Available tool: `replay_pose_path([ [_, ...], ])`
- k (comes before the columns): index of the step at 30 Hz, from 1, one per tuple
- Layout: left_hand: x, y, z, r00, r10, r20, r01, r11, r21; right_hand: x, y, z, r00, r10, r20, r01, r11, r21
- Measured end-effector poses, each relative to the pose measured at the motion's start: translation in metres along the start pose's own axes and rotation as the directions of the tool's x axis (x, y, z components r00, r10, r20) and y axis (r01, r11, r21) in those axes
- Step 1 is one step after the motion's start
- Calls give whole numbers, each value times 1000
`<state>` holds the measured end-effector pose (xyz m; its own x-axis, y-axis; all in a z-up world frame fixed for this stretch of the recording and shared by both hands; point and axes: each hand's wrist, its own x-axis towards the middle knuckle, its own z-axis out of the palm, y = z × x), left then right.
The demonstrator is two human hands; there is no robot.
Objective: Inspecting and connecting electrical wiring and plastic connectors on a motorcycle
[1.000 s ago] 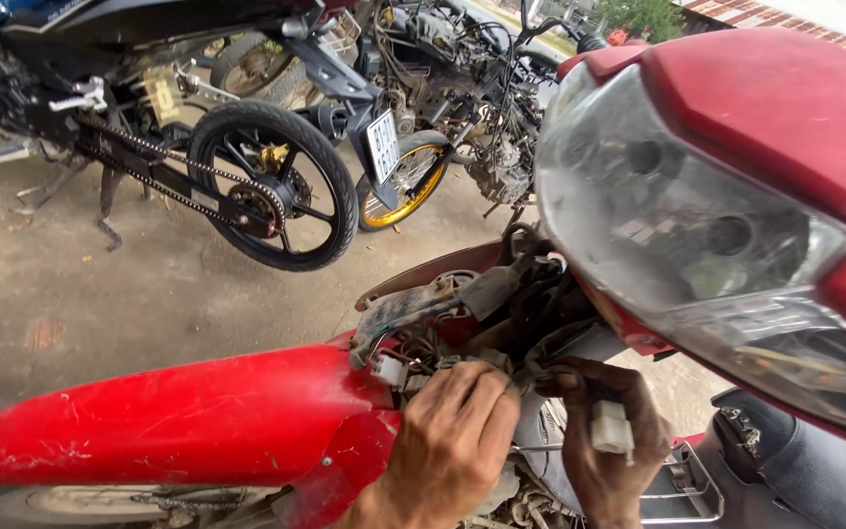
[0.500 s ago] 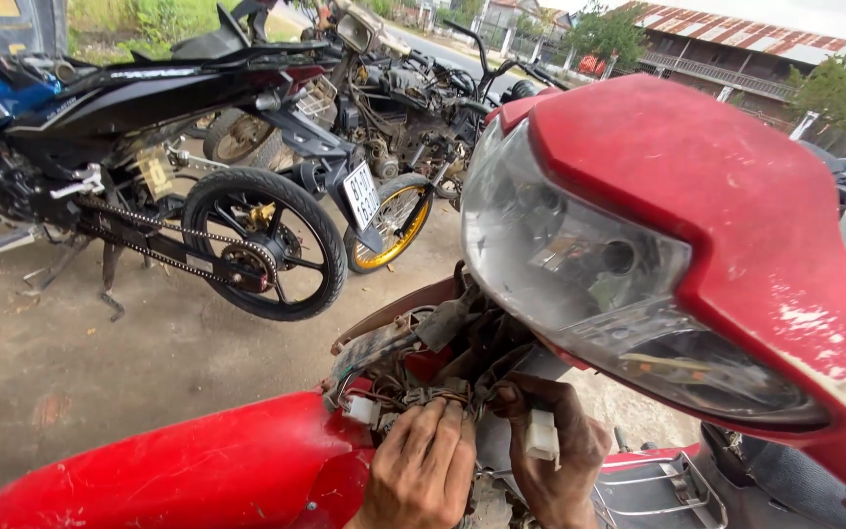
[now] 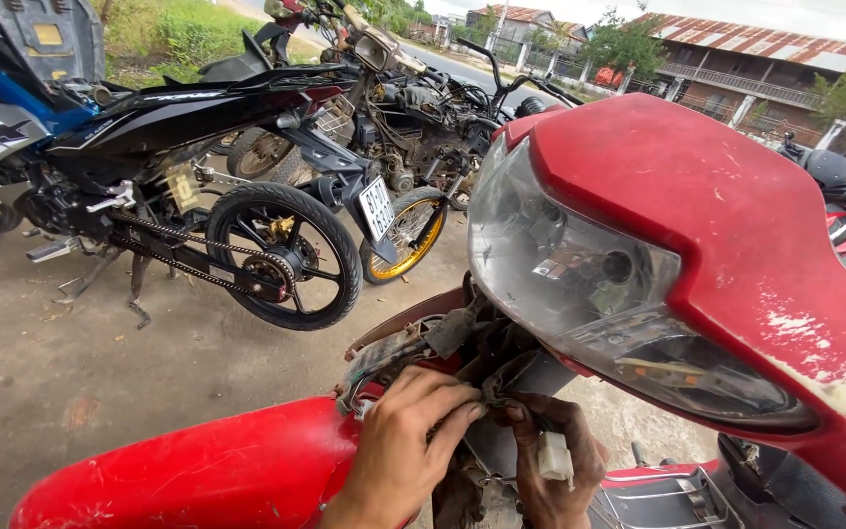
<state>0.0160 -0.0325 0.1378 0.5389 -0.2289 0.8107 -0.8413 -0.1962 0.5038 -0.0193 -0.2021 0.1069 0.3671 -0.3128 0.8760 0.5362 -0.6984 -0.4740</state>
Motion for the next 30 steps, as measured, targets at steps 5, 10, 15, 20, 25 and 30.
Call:
replay_pose_path([
  [5,23,4,-17,976,20,218,-24,1000,17,2,-11,1,1000,-1,-10,1,1000,-9],
  [10,23,-1,-13,952,161,261,-201,971,133,4,-15,6,999,-18,-44,15,998,-66],
  [15,20,-11,-3,936,303,180,-331,931,153,0,-17,9,995,84,-61,-85,996,-6],
  [20,21,-14,-4,946,286,151,-285,958,-32,-12,-2,15,968,192,-164,-166,973,157],
  [25,16,-13,-1,968,213,130,-218,976,26,-4,-15,16,986,50,-158,-49,999,9],
  [30,21,-18,0,930,321,179,-340,936,92,-1,-14,12,994,44,-99,-43,999,10],
])
